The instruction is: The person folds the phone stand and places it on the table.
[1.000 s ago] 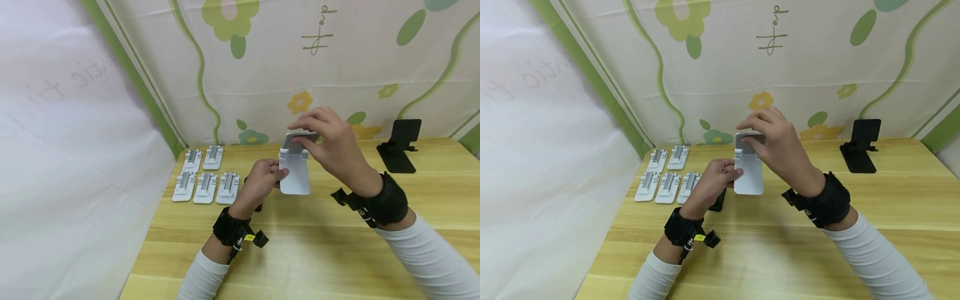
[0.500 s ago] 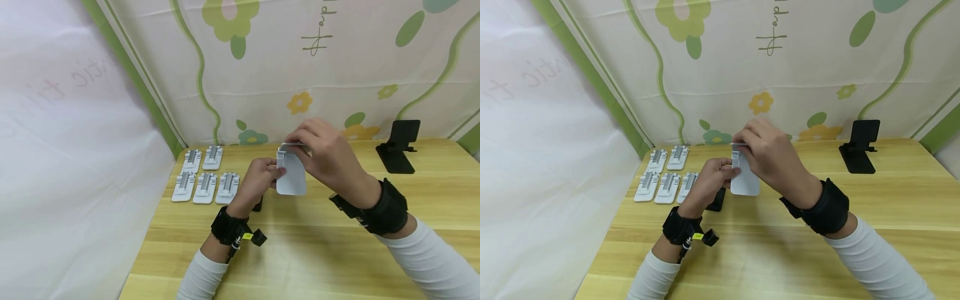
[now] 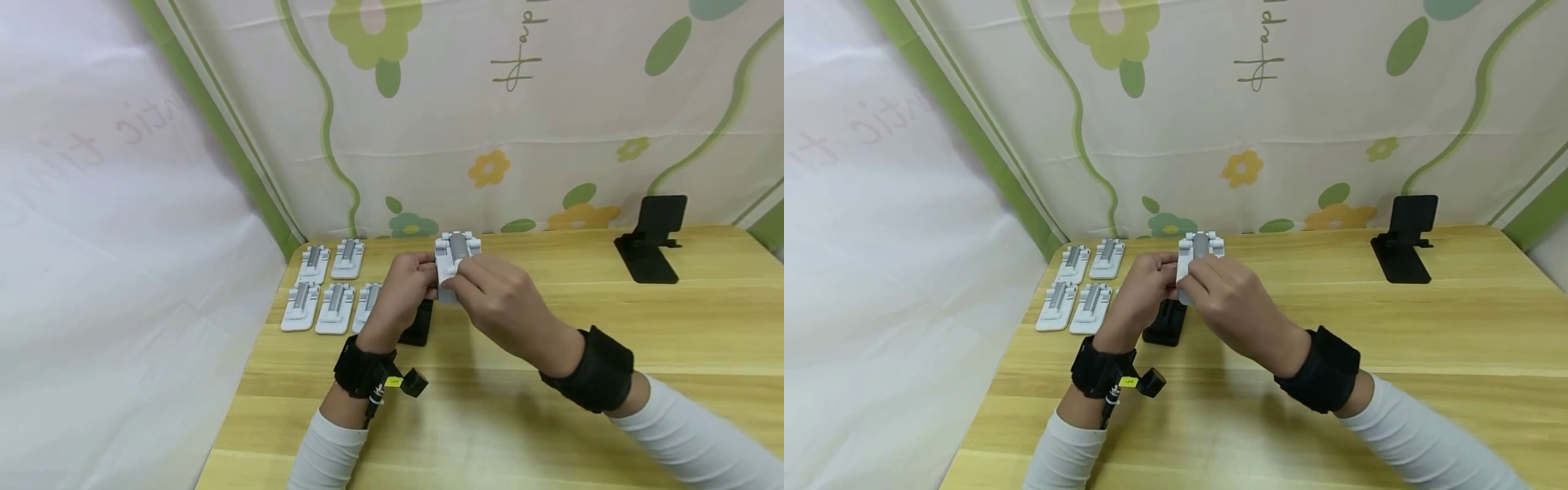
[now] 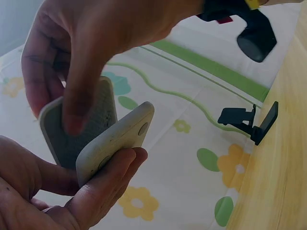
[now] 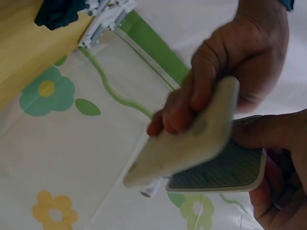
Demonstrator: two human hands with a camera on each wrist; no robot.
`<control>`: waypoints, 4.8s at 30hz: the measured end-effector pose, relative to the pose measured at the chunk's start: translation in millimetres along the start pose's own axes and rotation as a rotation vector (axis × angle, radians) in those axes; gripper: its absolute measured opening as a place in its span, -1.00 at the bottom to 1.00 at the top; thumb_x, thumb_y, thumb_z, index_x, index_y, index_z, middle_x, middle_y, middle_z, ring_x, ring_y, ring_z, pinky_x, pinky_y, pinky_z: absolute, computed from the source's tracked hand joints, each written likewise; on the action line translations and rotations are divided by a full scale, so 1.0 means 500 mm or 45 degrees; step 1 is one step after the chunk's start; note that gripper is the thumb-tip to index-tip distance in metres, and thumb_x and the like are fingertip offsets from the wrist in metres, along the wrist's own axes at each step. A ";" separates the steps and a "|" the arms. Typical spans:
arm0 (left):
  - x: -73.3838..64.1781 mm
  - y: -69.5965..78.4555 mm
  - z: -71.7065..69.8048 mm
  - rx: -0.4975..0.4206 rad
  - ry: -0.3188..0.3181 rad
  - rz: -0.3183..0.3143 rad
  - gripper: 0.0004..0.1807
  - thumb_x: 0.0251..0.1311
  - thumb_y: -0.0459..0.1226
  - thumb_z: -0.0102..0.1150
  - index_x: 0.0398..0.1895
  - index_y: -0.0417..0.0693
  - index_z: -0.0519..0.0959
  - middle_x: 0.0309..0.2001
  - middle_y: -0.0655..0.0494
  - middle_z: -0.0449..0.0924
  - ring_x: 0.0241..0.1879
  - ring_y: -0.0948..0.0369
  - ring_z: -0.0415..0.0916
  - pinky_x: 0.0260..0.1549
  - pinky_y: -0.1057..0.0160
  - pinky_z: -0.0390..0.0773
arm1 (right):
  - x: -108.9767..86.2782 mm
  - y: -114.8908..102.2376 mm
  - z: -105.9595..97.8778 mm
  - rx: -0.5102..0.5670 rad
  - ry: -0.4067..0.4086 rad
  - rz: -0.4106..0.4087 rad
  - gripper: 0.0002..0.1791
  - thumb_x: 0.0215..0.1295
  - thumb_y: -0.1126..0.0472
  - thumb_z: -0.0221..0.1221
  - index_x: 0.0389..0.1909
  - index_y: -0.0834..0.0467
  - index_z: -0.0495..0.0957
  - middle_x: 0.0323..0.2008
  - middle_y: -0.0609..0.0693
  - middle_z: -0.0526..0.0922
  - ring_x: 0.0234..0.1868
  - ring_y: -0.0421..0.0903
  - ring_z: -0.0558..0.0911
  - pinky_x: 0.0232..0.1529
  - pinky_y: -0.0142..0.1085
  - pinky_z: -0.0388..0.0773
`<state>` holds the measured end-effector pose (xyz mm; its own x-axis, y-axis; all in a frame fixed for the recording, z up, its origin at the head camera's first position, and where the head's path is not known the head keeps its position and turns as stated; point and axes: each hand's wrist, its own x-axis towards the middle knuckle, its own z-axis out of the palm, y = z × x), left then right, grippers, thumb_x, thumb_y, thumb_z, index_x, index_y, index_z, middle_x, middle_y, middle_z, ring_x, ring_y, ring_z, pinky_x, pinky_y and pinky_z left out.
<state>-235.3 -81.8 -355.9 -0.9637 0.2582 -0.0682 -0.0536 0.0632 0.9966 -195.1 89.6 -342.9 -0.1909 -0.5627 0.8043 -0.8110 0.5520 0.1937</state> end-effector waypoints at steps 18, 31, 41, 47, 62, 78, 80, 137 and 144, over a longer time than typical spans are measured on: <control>0.000 0.006 -0.010 -0.019 -0.006 -0.011 -0.61 0.53 -0.36 -0.03 0.29 -0.38 0.50 0.07 -0.24 0.71 -0.32 0.30 0.63 -0.41 0.43 0.59 | 0.002 0.020 -0.028 0.274 -0.230 0.565 -0.72 0.31 0.23 0.38 -0.09 0.31 0.60 -0.18 0.12 0.60 -0.20 -0.02 0.57 -0.24 -0.16 0.61; 0.000 0.007 -0.010 -0.043 -0.023 0.017 -0.63 0.53 -0.36 -0.01 0.27 -0.39 0.52 0.02 -0.27 0.72 -0.41 0.30 0.60 -0.47 0.44 0.55 | -0.020 0.100 -0.016 1.318 -0.607 1.561 -0.38 0.62 -0.07 -0.01 0.33 0.40 0.32 0.08 0.22 0.55 -0.10 -0.14 0.67 -0.05 -0.32 0.64; -0.002 0.013 -0.021 -0.197 -0.083 -0.002 -0.56 0.63 -0.26 -0.19 0.27 -0.44 0.50 -0.14 -0.15 0.67 -0.36 0.28 0.63 -0.39 0.38 0.63 | -0.022 0.099 -0.011 1.390 -0.530 1.569 -0.45 0.61 0.00 0.03 0.24 0.43 0.38 -0.04 0.10 0.58 -0.15 -0.13 0.66 -0.08 -0.30 0.66; -0.004 0.018 -0.022 -0.149 -0.120 0.000 -0.54 0.54 -0.15 0.05 0.24 -0.36 0.54 -0.10 -0.15 0.73 -0.26 0.24 0.72 -0.29 0.33 0.69 | -0.021 0.099 -0.013 1.384 -0.525 1.566 -0.48 0.61 0.04 0.03 0.23 0.45 0.37 -0.05 0.11 0.58 -0.19 -0.14 0.67 -0.12 -0.30 0.67; 0.000 0.015 -0.013 -0.026 -0.070 -0.043 -0.56 0.50 -0.31 0.12 0.36 -0.26 0.39 0.04 -0.24 0.72 -0.10 0.09 0.75 -0.21 0.24 0.74 | -0.019 0.096 -0.019 1.329 -0.557 1.589 -0.60 0.57 0.18 0.07 0.15 0.45 0.34 -0.09 0.18 0.56 -0.25 -0.12 0.67 -0.18 -0.31 0.69; -0.059 0.010 0.074 1.169 0.354 0.330 -0.08 0.03 0.31 0.43 0.15 -0.24 0.45 -0.11 0.04 0.30 -0.16 0.16 0.24 -0.39 0.35 0.34 | -0.023 0.084 -0.013 1.280 -0.535 1.589 -0.66 0.47 0.17 0.22 -0.04 0.40 0.45 -0.14 0.14 0.62 -0.24 -0.14 0.68 -0.19 -0.29 0.71; -0.055 0.008 0.073 1.148 0.372 0.342 -0.14 0.02 0.28 0.46 0.10 -0.21 0.49 -0.13 0.06 0.33 -0.17 0.17 0.26 -0.38 0.35 0.34 | -0.023 0.083 -0.011 1.284 -0.523 1.582 -0.66 0.46 0.18 0.23 -0.04 0.40 0.44 -0.13 0.15 0.60 -0.24 -0.14 0.68 -0.20 -0.28 0.72; 0.176 -0.093 -0.136 1.080 0.389 -0.244 -0.48 0.49 0.07 0.08 -0.16 -0.27 0.68 0.29 -0.41 0.43 0.40 -0.39 0.23 0.25 -0.37 0.37 | -0.355 0.557 -0.169 -0.246 -0.810 1.063 -0.51 0.25 0.64 0.02 0.24 0.56 0.39 0.08 0.63 0.45 0.00 0.56 0.47 -0.10 0.35 0.48; 0.133 -0.039 -0.074 0.948 0.249 -0.147 -0.29 0.51 0.01 0.05 0.42 -0.43 0.34 0.46 -0.40 0.25 0.20 -0.19 0.48 0.20 -0.09 0.47 | -0.349 0.548 -0.170 -0.279 -0.685 1.048 -0.69 0.29 0.62 0.00 0.00 0.50 0.55 -0.06 0.57 0.51 -0.04 0.53 0.43 -0.19 0.33 0.46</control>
<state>-307.9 -101.4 -378.3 -0.9950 0.0403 -0.0913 -0.0334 0.7279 0.6849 -337.2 391.2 -382.5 -0.9142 -0.1284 0.3844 -0.2051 0.9647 -0.1654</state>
